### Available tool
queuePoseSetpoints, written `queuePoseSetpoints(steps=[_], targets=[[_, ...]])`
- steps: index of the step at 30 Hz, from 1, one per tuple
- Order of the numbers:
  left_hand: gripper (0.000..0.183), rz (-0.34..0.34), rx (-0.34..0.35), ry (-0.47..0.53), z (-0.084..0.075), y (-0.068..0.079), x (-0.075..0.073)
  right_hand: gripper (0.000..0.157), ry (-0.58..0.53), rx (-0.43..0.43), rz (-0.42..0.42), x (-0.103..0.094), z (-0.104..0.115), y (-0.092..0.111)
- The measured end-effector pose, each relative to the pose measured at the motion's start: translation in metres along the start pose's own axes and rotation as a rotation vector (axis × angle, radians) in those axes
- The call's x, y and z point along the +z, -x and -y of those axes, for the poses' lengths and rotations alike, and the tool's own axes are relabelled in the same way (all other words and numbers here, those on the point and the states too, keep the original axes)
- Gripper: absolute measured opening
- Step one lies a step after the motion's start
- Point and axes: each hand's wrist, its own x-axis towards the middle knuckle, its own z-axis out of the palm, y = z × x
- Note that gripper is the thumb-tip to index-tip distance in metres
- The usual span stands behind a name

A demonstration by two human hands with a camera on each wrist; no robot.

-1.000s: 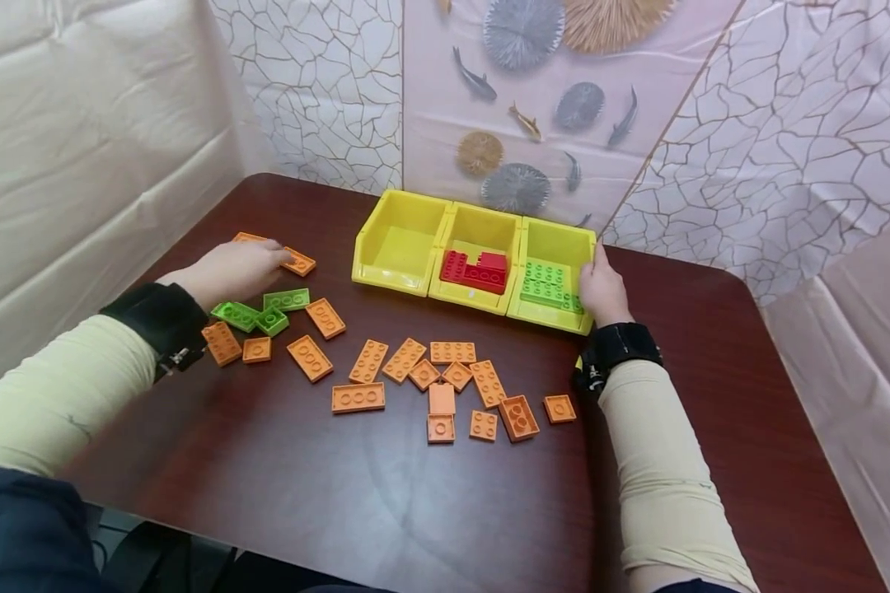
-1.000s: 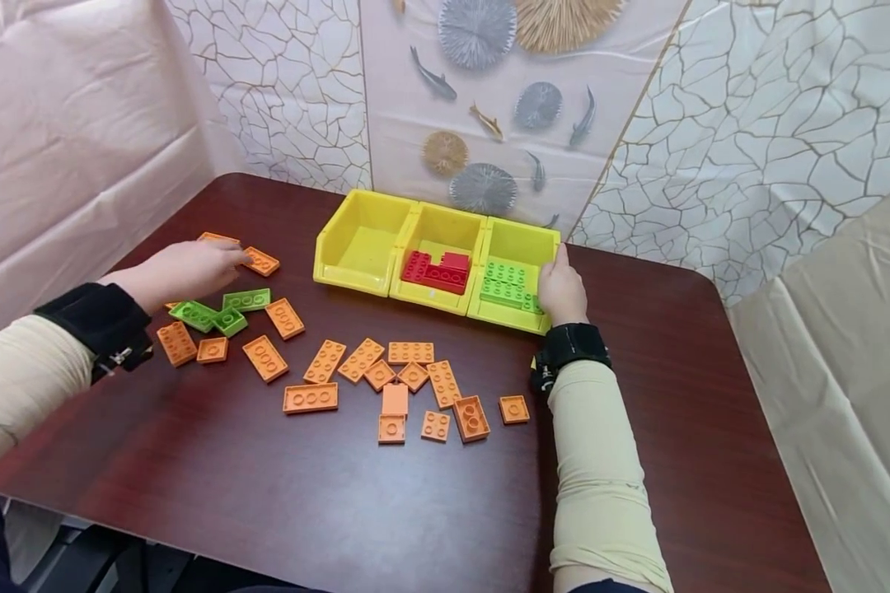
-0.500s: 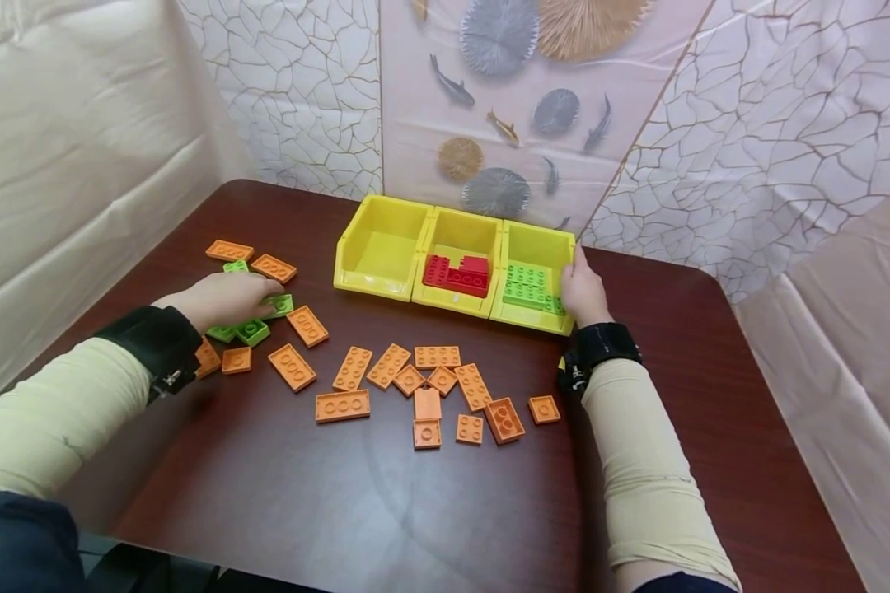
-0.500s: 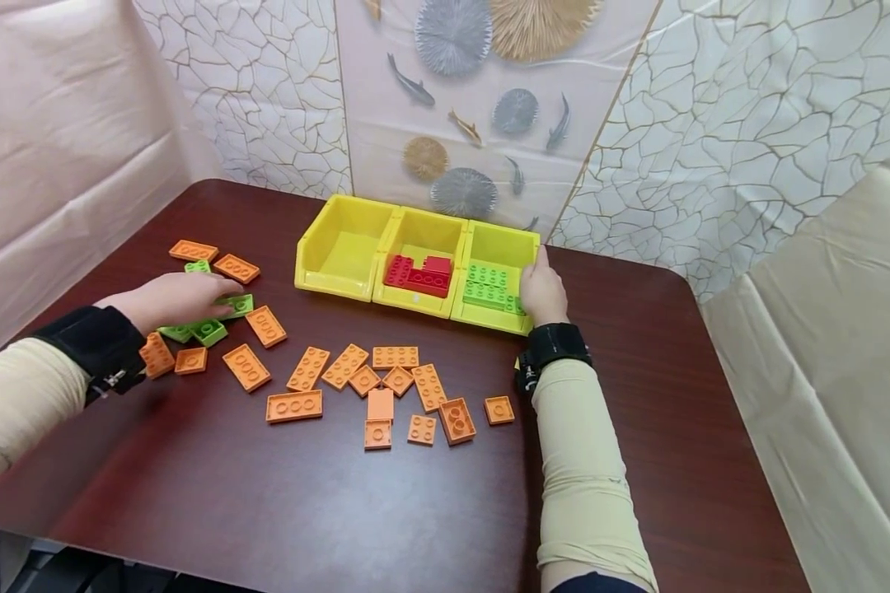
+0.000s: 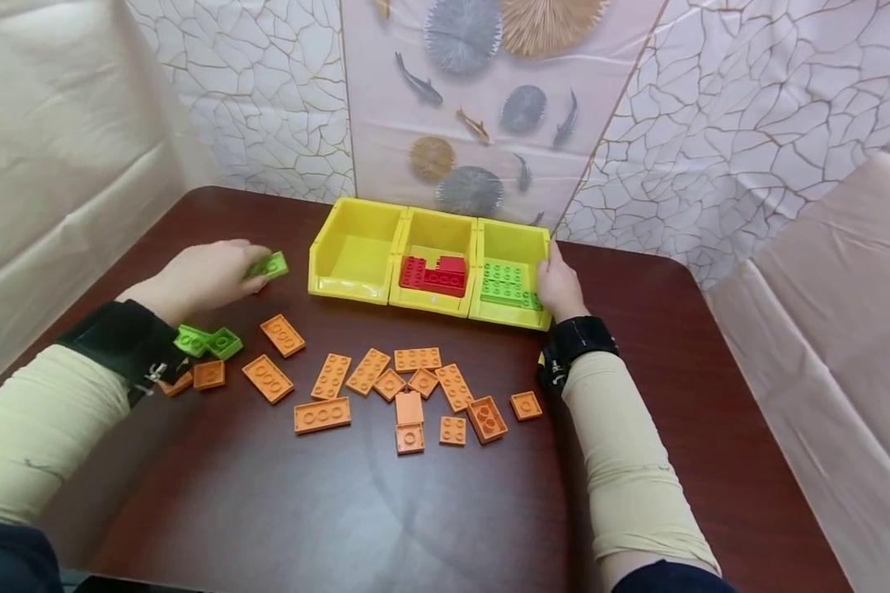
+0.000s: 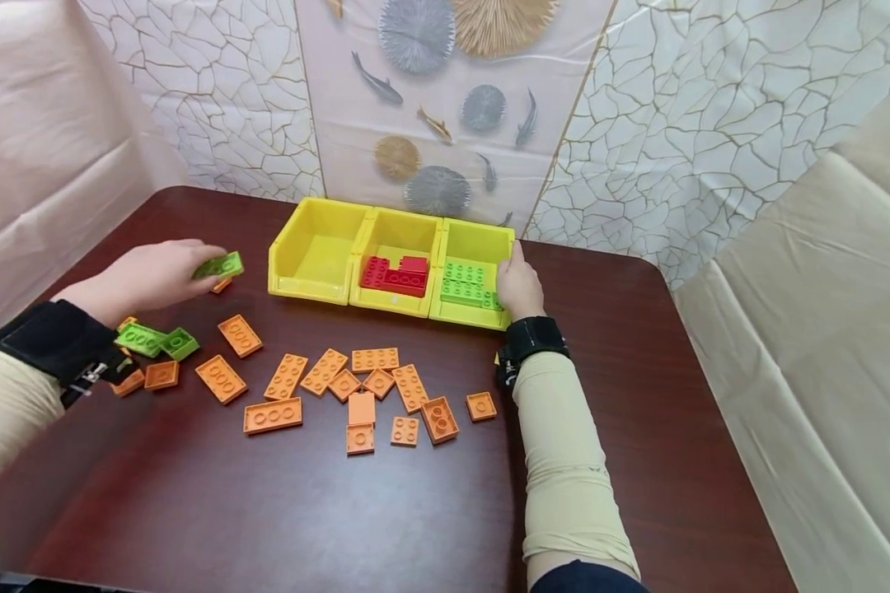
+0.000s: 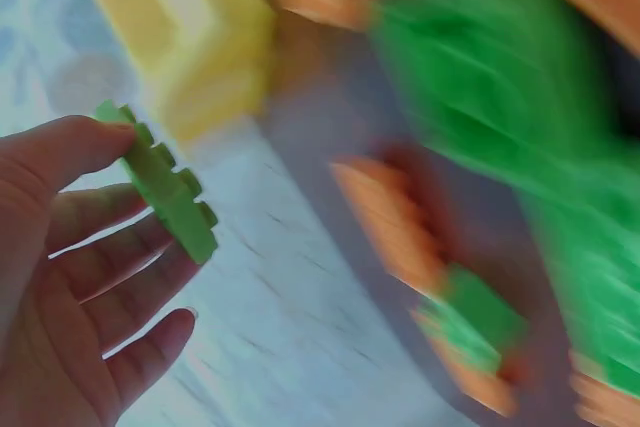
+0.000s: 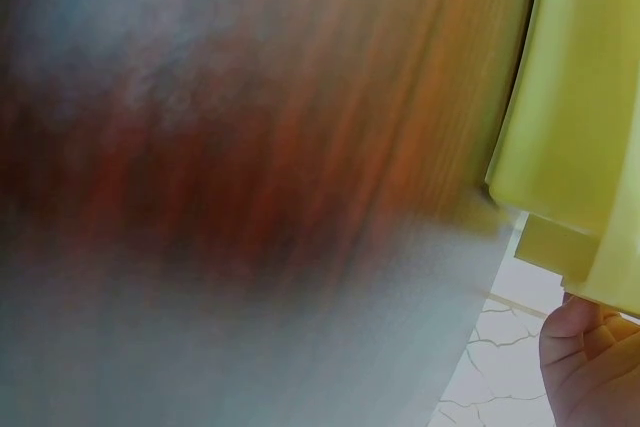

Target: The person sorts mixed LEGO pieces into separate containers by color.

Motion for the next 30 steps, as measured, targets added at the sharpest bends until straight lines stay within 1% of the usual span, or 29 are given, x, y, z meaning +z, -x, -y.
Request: queuePoseSetpoints(steps=[1,2,4,6,8,10,12,14,17,19,21,25,27,30], targets=[[0.033,-0.014,0.012,-0.001,-0.01,-0.006,-0.005,0.054,-0.003,-0.001,-0.003,0.0,0.001,-0.001],[0.032,-0.038,0.043,0.001,-0.021,-0.013,-0.009,0.054,-0.006,-0.003,-0.009,-0.001,0.002,-0.001],[0.027,-0.076,0.13,0.003,-0.047,-0.03,-0.012,0.053,-0.016,-0.002,-0.01,-0.001,0.004,-0.001],[0.024,-0.098,0.23,-0.004,-0.076,-0.048,-0.013,0.054,-0.032,0.003,-0.006,-0.001,0.005,-0.001],[0.019,-0.097,0.319,-0.016,-0.106,-0.066,-0.014,0.054,-0.039,0.007,-0.001,0.0,0.005,0.0],[0.022,-0.076,0.387,-0.031,-0.135,-0.084,-0.013,0.054,-0.046,0.012,0.005,0.0,0.005,0.002],[0.021,-0.066,0.438,-0.055,-0.16,-0.103,-0.01,0.054,-0.051,0.014,0.006,0.0,0.004,0.004],[0.022,-0.069,0.466,-0.071,-0.181,-0.121,-0.008,0.054,-0.055,0.017,0.005,-0.001,0.004,0.006],[0.022,-0.08,0.442,-0.09,-0.205,-0.152,-0.003,0.053,-0.051,0.013,0.002,-0.003,0.004,0.007],[0.024,-0.074,0.389,-0.087,-0.216,-0.17,-0.001,0.053,-0.052,0.014,-0.003,-0.003,0.005,0.007],[0.027,-0.069,0.33,-0.087,-0.224,-0.187,0.003,0.053,-0.056,0.013,-0.012,-0.003,0.006,0.007],[0.029,-0.04,0.234,-0.085,-0.233,-0.207,0.012,0.053,-0.063,0.023,-0.007,-0.001,0.004,0.007],[0.029,-0.022,0.2,-0.083,-0.236,-0.215,0.017,0.053,-0.063,0.025,-0.006,-0.001,0.003,0.007],[0.029,0.006,0.168,-0.072,-0.238,-0.226,0.025,0.053,-0.063,0.016,-0.017,-0.001,0.002,0.007]])
